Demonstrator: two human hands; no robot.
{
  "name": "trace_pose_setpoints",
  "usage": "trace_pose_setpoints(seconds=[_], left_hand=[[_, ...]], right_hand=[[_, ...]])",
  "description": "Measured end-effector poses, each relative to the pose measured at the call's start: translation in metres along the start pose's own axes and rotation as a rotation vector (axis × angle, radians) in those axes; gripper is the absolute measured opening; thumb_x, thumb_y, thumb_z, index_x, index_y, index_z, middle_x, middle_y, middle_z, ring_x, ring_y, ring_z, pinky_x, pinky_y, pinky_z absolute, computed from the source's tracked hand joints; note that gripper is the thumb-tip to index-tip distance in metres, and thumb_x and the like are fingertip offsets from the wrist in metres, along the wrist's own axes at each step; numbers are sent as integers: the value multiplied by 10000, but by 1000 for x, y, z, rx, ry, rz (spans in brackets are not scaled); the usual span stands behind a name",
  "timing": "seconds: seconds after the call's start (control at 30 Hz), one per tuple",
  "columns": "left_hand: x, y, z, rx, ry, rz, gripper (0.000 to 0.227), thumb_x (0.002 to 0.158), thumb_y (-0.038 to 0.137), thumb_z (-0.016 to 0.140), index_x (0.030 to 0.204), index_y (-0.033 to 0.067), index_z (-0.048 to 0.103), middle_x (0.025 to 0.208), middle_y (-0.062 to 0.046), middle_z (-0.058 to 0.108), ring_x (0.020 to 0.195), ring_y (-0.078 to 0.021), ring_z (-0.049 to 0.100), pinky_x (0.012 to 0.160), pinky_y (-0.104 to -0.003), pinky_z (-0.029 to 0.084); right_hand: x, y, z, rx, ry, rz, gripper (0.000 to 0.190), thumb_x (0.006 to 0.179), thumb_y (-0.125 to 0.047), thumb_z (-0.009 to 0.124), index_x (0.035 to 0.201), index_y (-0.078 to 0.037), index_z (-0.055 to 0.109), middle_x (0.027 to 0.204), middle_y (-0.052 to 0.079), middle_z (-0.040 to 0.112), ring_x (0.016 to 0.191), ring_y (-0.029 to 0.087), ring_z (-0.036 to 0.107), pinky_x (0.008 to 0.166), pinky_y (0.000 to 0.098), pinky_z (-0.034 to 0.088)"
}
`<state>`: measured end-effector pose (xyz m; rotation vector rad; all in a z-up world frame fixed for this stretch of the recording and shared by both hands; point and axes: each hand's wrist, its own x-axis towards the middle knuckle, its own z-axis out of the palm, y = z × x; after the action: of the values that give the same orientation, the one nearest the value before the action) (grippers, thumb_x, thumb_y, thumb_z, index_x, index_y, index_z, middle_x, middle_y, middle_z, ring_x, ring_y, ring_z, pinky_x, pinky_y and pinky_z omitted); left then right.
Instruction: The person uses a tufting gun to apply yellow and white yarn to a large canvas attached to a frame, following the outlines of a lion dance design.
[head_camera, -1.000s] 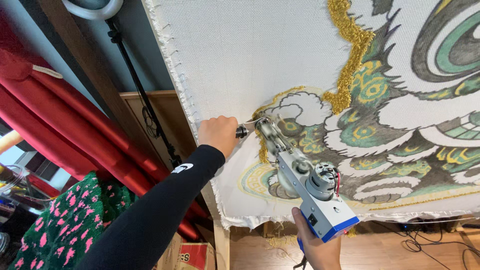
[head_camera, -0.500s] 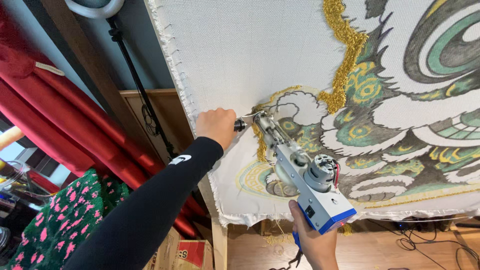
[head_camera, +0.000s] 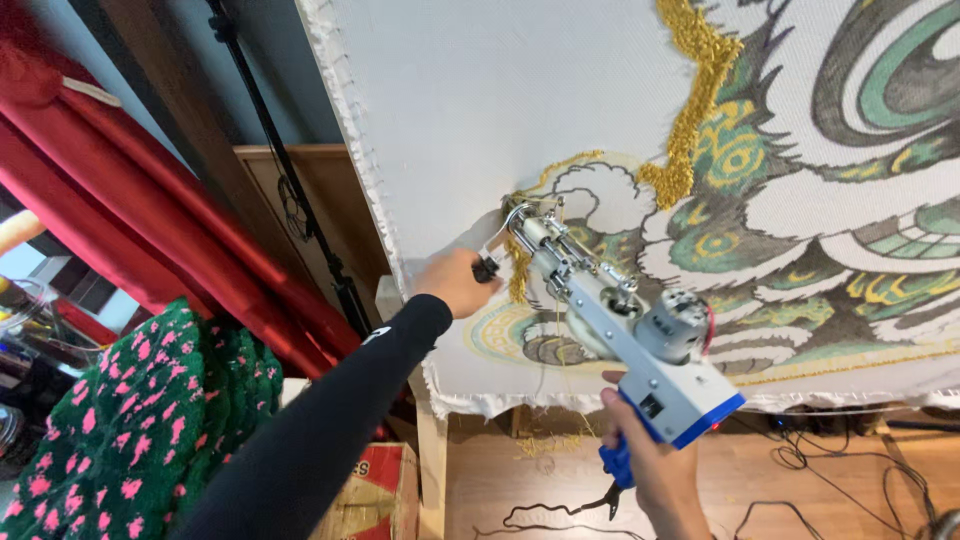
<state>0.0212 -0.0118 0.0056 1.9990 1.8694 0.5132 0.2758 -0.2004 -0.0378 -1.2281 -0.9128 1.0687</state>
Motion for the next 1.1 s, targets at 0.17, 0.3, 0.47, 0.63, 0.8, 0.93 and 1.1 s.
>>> trace_pose_setpoints(seconds=[0.17, 0.3, 0.47, 0.63, 0.8, 0.93, 1.1], left_hand=[[12, 12, 82, -1000, -378, 37, 474, 867, 257, 753, 1305, 176, 592, 1197, 41, 665, 816, -223, 773, 688, -358, 598], [3, 29, 115, -1059, -528, 130, 346, 872, 278, 732, 1177, 162, 618, 1132, -13, 728, 789, -115, 738, 559, -277, 463], [-6, 47, 146, -1037, -509, 204, 321, 905, 300, 818, 1056, 57, 674, 993, -65, 678, 736, -95, 674, 597, -273, 507], [-10, 59, 160, -995, -433, 101, 249, 875, 290, 790, 995, 82, 725, 866, -25, 710, 667, -101, 667, 525, -276, 460], [-23, 69, 148, -907, -462, 142, 275, 899, 318, 799, 896, 50, 739, 866, -62, 747, 702, -119, 739, 558, -278, 529], [-34, 69, 136, -826, -486, 199, 236, 881, 300, 759, 977, 87, 796, 916, -46, 795, 704, -105, 736, 558, -271, 552], [-43, 48, 141, -946, -542, 62, 278, 923, 302, 745, 1114, 102, 716, 941, -43, 799, 665, -157, 691, 546, -251, 514]], right_hand=[[2, -9, -46, 112, -77, 122, 370, 880, -160, 686, 1196, 33, 688, 589, 54, 523, 502, 166, 510, 463, 324, 417], [-8, -11, -82, 130, -117, 147, 376, 889, -153, 654, 1203, 52, 670, 597, 61, 503, 518, 180, 485, 498, 344, 413], [-18, 0, -114, 126, -108, 170, 363, 897, -141, 641, 1195, 63, 671, 614, 68, 494, 547, 180, 466, 538, 347, 400], [-20, 11, -132, 176, -108, 155, 357, 918, -146, 639, 1185, 92, 651, 634, 70, 500, 567, 181, 464, 564, 355, 412], [-28, 16, -142, 199, -84, 129, 363, 921, -158, 639, 1145, 112, 548, 633, 93, 491, 560, 212, 467, 577, 386, 430], [-34, 21, -141, 232, -97, 133, 453, 901, -188, 612, 1257, 91, 606, 611, 81, 473, 547, 196, 451, 579, 374, 426], [-42, 31, -131, 229, -63, 208, 460, 896, -185, 607, 1252, 105, 622, 600, 91, 468, 541, 201, 447, 560, 370, 398]])
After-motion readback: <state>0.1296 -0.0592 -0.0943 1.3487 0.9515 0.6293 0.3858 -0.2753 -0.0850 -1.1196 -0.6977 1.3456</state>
